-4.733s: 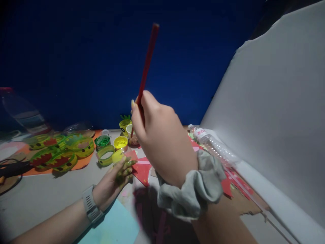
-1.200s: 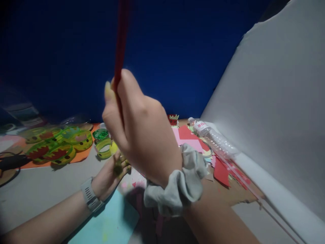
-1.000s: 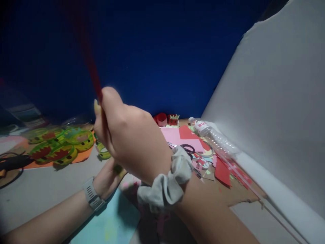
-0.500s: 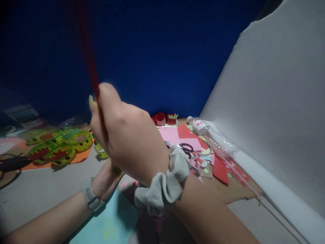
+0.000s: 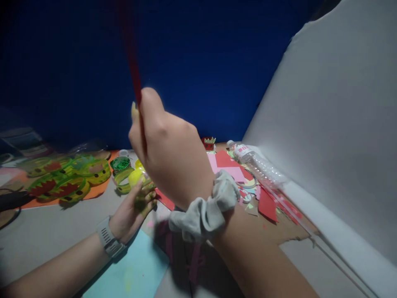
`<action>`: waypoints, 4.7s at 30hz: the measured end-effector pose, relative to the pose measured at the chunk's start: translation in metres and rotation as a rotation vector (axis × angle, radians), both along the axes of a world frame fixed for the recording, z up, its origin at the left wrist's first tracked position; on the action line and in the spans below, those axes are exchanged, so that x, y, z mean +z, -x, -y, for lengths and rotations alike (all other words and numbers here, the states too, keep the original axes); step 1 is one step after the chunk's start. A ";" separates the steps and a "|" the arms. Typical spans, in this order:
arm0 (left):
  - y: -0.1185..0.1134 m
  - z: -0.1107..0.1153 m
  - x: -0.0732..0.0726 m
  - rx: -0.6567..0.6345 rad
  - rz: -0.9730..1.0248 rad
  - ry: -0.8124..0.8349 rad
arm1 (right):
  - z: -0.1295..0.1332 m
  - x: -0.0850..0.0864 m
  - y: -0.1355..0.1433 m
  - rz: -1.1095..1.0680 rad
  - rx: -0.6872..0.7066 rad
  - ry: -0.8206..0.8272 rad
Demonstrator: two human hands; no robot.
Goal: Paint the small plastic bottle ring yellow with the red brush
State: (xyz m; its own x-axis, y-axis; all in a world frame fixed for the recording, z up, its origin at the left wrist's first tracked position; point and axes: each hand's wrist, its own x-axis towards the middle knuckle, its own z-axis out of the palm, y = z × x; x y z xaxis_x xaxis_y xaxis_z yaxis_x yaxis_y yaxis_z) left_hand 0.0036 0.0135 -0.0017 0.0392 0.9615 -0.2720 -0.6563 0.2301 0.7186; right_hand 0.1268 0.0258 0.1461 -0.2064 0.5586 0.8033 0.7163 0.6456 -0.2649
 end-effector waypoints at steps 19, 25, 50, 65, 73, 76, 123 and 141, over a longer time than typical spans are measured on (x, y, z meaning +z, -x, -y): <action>0.001 0.001 0.002 0.002 0.036 -0.003 | -0.008 -0.003 0.000 0.012 0.027 -0.068; -0.001 0.001 -0.001 0.011 0.019 0.012 | 0.002 0.002 -0.004 -0.138 0.263 -0.002; -0.002 0.001 0.001 0.032 0.026 -0.012 | 0.001 0.003 -0.002 0.027 0.069 -0.038; -0.002 0.002 0.004 0.025 0.047 0.019 | -0.009 -0.002 -0.004 0.003 0.061 -0.071; 0.001 0.003 -0.003 -0.039 0.054 -0.020 | -0.003 0.002 -0.009 -0.056 0.082 -0.122; 0.002 0.003 -0.004 -0.059 0.053 -0.016 | 0.005 0.008 -0.012 -0.071 0.168 -0.056; -0.001 0.002 -0.003 -0.089 0.025 -0.029 | 0.011 0.008 -0.004 0.066 0.042 -0.057; -0.005 0.006 0.001 -0.115 -0.030 -0.093 | 0.014 0.009 0.003 0.128 0.104 -0.030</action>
